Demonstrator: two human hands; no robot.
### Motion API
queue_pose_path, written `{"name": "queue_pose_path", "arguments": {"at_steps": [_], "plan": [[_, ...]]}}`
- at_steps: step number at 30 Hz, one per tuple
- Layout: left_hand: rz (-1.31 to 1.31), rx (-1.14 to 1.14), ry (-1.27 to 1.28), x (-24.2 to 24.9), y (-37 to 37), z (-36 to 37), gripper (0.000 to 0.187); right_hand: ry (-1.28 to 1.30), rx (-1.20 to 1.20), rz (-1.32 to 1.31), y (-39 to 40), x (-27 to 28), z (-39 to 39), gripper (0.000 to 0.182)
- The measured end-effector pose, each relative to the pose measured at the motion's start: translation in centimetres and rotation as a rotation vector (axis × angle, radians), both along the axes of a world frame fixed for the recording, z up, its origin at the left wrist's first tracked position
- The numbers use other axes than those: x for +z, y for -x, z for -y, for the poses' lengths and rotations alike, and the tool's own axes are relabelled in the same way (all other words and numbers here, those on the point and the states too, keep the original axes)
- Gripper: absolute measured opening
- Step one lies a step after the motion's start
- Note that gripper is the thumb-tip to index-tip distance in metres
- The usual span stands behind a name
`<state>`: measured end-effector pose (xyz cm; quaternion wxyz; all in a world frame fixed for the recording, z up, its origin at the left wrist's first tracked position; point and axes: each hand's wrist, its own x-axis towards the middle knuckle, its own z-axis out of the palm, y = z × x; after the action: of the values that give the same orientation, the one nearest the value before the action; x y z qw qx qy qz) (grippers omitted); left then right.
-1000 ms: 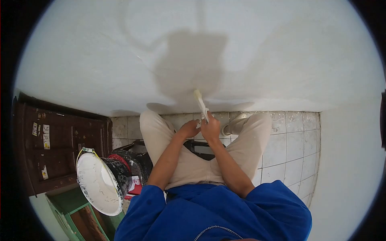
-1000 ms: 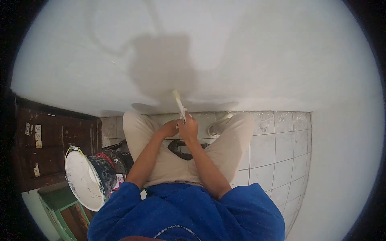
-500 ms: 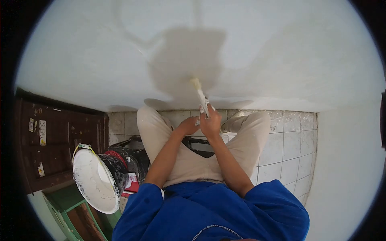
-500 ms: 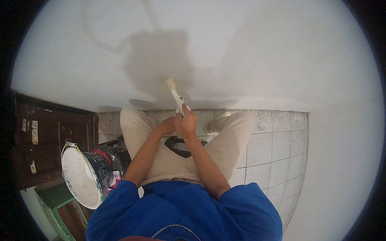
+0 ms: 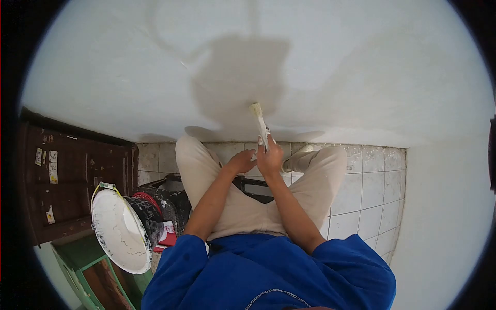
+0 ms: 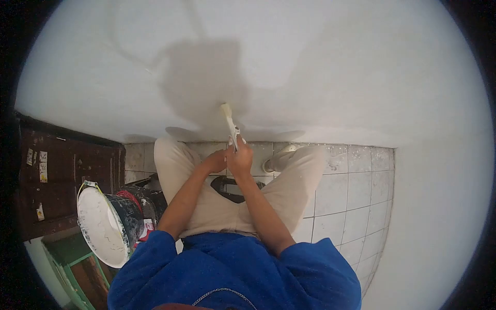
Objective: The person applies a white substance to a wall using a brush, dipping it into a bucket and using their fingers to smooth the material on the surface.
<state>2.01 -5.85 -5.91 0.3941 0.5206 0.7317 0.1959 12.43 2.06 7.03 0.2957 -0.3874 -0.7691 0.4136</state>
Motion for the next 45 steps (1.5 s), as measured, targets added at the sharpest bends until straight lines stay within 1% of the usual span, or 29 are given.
{"name": "queue_pose_path", "arguments": {"at_steps": [1, 3, 4, 6, 7, 9, 11, 13, 16, 18, 19, 21, 22, 24, 25, 26, 27, 28, 29, 31, 32, 34, 36, 37, 39, 40, 42, 43, 45], "plan": [[-0.003, 0.012, 0.011, 0.6, -0.1, 0.1, 0.05, 0.041, -0.002, 0.062, 0.2, -0.4, -0.1, 0.038], [-0.019, 0.029, 0.033, 2.1, -0.1, 0.3, 0.05, -0.024, 0.007, 0.134, 0.1, -3.6, -0.4, 0.038], [-0.016, 0.036, 0.02, 1.7, 0.1, 0.3, 0.049, -0.055, 0.008, 0.167, 0.3, -4.4, -0.4, 0.037], [0.003, 0.058, -0.004, 0.8, -0.1, 0.5, 0.049, 0.021, 0.031, 0.147, 0.2, -5.6, 0.1, 0.029], [-0.003, 0.04, 0.054, 1.4, -0.2, 0.5, 0.048, 0.058, 0.044, 0.147, -0.3, -6.4, 0.4, 0.026], [-0.021, 0.002, 0.156, 2.8, 0.0, -0.3, 0.047, 0.079, 0.068, 0.229, -1.1, -9.8, 0.7, 0.026], [-0.035, 0.03, 0.102, 3.5, -0.2, -0.3, 0.047, 0.117, 0.083, 0.269, -0.9, -10.6, 0.3, 0.026], [-0.032, 0.046, 0.074, 3.7, -0.5, 0.4, 0.045, 0.182, 0.095, 0.284, -0.5, -9.0, 0.0, 0.025], [-0.032, 0.042, 0.036, 3.6, -0.1, 0.3, 0.042, 0.213, 0.026, 0.218, 0.4, -5.3, -0.4, 0.032], [-0.033, 0.05, 0.026, 2.5, -0.1, 0.5, 0.04, 0.243, 0.081, 0.088, -0.1, 0.7, 0.5, 0.03], [-0.015, 0.027, 0.024, 1.1, 0.2, 0.5, 0.039, 0.26, 0.107, 0.027, -0.3, 2.2, 0.9, 0.03], [0.028, -0.02, 0.015, -1.3, 0.4, 0.0, 0.038, 0.03, 0.032, -0.063, 0.2, 0.3, 1.4, 0.024], [0.045, -0.034, 0.02, 0.9, 0.0, -0.3, 0.038, -0.088, -0.003, -0.112, 0.5, -0.5, 1.4, 0.022], [0.065, -0.062, 0.031, 5.1, 0.0, -0.5, 0.038, 0.004, 0.039, 0.037, 0.2, -1.4, 1.6, 0.024], [0.046, -0.032, 0.035, 3.8, 0.2, -0.4, 0.038, 0.047, 0.06, 0.108, 0.1, -1.9, 1.7, 0.025], [0.026, -0.001, 0.038, 1.7, 0.2, -0.2, 0.039, 0.094, 0.052, 0.137, 0.0, -3.8, 1.7, 0.024], [0.008, 0.03, 0.041, 0.4, 0.2, 0.0, 0.039, 0.143, 0.044, 0.168, -0.3, -7.2, 1.4, 0.024], [-0.011, 0.04, 0.045, 1.3, 0.1, 0.2, 0.039, 0.193, 0.036, 0.202, -0.5, -9.5, 1.2, 0.024], [-0.028, 0.05, 0.049, 3.0, -0.1, 0.3, 0.038, 0.154, 0.023, 0.217, -0.2, -10.4, 0.7, 0.025], [-0.026, 0.065, 0.037, 4.0, -0.7, 0.5, 0.037, 0.08, -0.001, 0.258, 0.2, -10.0, -0.2, 0.026], [-0.012, 0.073, 0.019, 4.1, -0.7, 0.5, 0.038, 0.127, -0.005, 0.18, 0.0, -9.8, -0.5, 0.026], [-0.008, 0.076, 0.025, 3.7, -0.3, 0.8, 0.041, 0.225, -0.009, 0.023, -0.1, -3.6, 0.1, 0.026], [-0.021, 0.057, 0.07, 3.2, 0.1, 0.8, 0.047, 0.195, -0.016, -0.064, -0.5, 0.1, 1.1, 0.027], [-0.024, 0.036, 0.078, 3.2, 0.2, 0.7, 0.047, 0.175, -0.02, -0.105, -0.8, 0.8, 1.3, 0.027], [-0.033, -0.012, 0.089, 3.4, 0.2, 0.3, 0.047, 0.182, -0.029, -0.044, -0.6, -0.2, 1.2, 0.027], [-0.019, 0.0, 0.052, 2.3, 0.1, 0.3, 0.047, 0.186, -0.037, -0.021, -0.4, -1.1, 1.0, 0.027], [-0.003, 0.022, -0.022, 0.3, 0.0, 0.3, 0.046, 0.164, 0.005, 0.141, -0.7, -6.5, 0.7, 0.026], [-0.013, 0.028, 0.002, 0.8, 0.1, 0.2, 0.046, 0.154, 0.027, 0.218, -0.5, -8.1, 0.6, 0.026], [-0.03, 0.045, 0.055, 2.4, -0.2, 0.2, 0.046, 0.101, 0.024, 0.204, 0.5, -7.5, 0.0, 0.028]]}}
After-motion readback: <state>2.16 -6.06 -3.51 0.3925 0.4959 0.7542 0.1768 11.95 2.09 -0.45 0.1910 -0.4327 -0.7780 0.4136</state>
